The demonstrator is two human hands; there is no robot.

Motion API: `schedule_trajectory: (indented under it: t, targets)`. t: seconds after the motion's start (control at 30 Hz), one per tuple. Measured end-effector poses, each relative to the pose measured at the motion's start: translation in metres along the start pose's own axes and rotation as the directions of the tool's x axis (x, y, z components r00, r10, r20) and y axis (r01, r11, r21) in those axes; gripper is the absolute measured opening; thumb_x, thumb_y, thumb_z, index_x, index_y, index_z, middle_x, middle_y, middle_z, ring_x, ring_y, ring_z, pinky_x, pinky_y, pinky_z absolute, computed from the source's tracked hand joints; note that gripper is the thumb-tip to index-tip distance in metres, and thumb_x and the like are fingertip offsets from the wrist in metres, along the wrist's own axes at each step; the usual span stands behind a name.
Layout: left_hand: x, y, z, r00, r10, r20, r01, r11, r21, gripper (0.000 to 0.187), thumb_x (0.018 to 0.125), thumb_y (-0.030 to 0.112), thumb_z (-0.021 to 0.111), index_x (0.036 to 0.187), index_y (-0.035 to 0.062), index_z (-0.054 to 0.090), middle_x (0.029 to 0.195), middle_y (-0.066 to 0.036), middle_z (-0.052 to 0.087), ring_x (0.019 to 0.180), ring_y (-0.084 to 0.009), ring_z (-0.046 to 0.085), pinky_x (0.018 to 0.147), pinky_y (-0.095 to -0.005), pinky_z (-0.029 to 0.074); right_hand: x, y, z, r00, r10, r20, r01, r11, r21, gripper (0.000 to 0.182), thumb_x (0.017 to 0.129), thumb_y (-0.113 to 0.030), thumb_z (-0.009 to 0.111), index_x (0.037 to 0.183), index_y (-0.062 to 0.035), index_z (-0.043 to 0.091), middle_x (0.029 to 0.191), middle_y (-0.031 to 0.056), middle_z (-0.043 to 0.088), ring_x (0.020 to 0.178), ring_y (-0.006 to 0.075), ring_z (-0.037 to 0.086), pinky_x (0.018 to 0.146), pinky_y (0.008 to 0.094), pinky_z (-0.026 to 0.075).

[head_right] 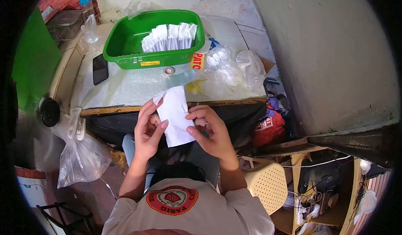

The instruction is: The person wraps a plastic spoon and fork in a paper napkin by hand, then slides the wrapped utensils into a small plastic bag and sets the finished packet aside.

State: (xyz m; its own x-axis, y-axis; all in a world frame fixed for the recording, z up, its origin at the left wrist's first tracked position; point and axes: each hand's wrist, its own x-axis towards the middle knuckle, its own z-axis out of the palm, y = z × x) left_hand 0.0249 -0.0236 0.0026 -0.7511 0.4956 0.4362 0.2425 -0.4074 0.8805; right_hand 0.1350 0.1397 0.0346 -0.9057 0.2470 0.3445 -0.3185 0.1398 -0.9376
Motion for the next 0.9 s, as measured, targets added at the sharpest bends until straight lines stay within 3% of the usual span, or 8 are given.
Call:
schedule_trajectory:
  t: [0.13, 0.33, 0.4, 0.57, 0.67, 0.73, 0.9]
  targets:
    - [-0.002, 0.000, 0.001, 1.000, 0.001, -0.017, -0.002, 1.000, -0.014, 0.053, 0.083, -0.015, 0.057, 0.134, -0.0017, 0.049, 0.143, -0.013, 0.038, 0.075, -0.0023, 0.046, 0.068, -0.0175, 0.040, -0.005, 0.005, 0.004, 0.997, -0.061, -0.051, 0.060, 0.998, -0.033, 0.028, 0.082, 0.011, 0.063, 0.106, -0.0024, 0.060, 0.114, 0.0074, 0.051, 0.095, 0.0081, 0.053, 0.075, 0.0205, 0.042]
    - [-0.005, 0.002, 0.000, 1.000, 0.001, -0.011, -0.001, 1.000, 0.012, 0.052, 0.082, -0.016, 0.060, 0.132, -0.0044, 0.050, 0.139, -0.012, 0.042, 0.074, -0.0036, 0.047, 0.068, -0.0185, 0.041, -0.003, 0.006, -0.001, 0.998, -0.048, -0.030, 0.047, 0.998, -0.033, 0.028, 0.082, 0.008, 0.065, 0.108, -0.0020, 0.060, 0.113, 0.0076, 0.051, 0.102, 0.0132, 0.054, 0.086, 0.0236, 0.043]
    - [-0.006, 0.003, 0.001, 0.998, 0.000, 0.060, -0.001, 1.000, 0.007, 0.050, 0.082, -0.016, 0.059, 0.130, -0.0052, 0.051, 0.138, -0.013, 0.043, 0.073, -0.0037, 0.047, 0.066, -0.0185, 0.041, 0.004, 0.007, -0.005, 0.995, -0.095, -0.019, 0.095, 0.995, 0.000, 0.028, 0.083, 0.007, 0.065, 0.109, -0.0007, 0.060, 0.112, 0.0080, 0.052, 0.104, 0.0149, 0.053, 0.088, 0.0257, 0.045]
    - [-0.008, 0.004, 0.003, 0.995, 0.015, 0.101, -0.020, 0.999, 0.051, 0.049, 0.082, -0.016, 0.059, 0.129, -0.0047, 0.052, 0.136, -0.014, 0.044, 0.073, -0.0039, 0.048, 0.066, -0.0184, 0.041, 0.015, 0.001, -0.006, 0.994, -0.097, -0.051, 0.095, 0.994, -0.044, 0.023, 0.082, 0.006, 0.066, 0.105, 0.0008, 0.064, 0.107, 0.0074, 0.055, 0.098, 0.0138, 0.057, 0.081, 0.0240, 0.048]
    - [-0.009, 0.006, 0.002, 0.995, 0.015, 0.095, -0.020, 0.998, 0.051, 0.049, 0.082, -0.016, 0.059, 0.129, -0.0039, 0.052, 0.136, -0.014, 0.044, 0.073, -0.0040, 0.048, 0.066, -0.0185, 0.042, 0.017, -0.007, -0.006, 0.993, -0.118, -0.019, 0.114, 0.985, -0.129, 0.026, 0.080, 0.006, 0.068, 0.105, -0.0002, 0.065, 0.105, 0.0067, 0.057, 0.087, 0.0103, 0.058, 0.074, 0.0215, 0.048]
    - [-0.010, 0.007, 0.001, 0.996, 0.004, 0.090, -0.008, 0.999, 0.042, 0.049, 0.082, -0.016, 0.059, 0.129, -0.0035, 0.052, 0.137, -0.014, 0.044, 0.073, -0.0040, 0.048, 0.066, -0.0185, 0.042, 0.015, -0.011, -0.008, 0.998, -0.057, 0.023, 0.060, 0.981, -0.184, 0.036, 0.073, 0.010, 0.073, 0.107, 0.0008, 0.065, 0.113, 0.0068, 0.053, 0.075, 0.0049, 0.052, 0.067, 0.0206, 0.042]
    - [-0.009, 0.008, 0.000, 0.993, 0.013, 0.116, -0.015, 1.000, 0.015, 0.051, 0.082, -0.017, 0.059, 0.130, -0.0027, 0.052, 0.138, -0.014, 0.043, 0.076, -0.0042, 0.048, 0.067, -0.0186, 0.042, 0.017, -0.015, -0.015, 0.992, -0.059, 0.113, 0.078, 0.982, -0.172, 0.044, 0.071, 0.011, 0.073, 0.113, 0.0011, 0.062, 0.116, 0.0075, 0.051, 0.072, 0.0039, 0.051, 0.064, 0.0196, 0.041]
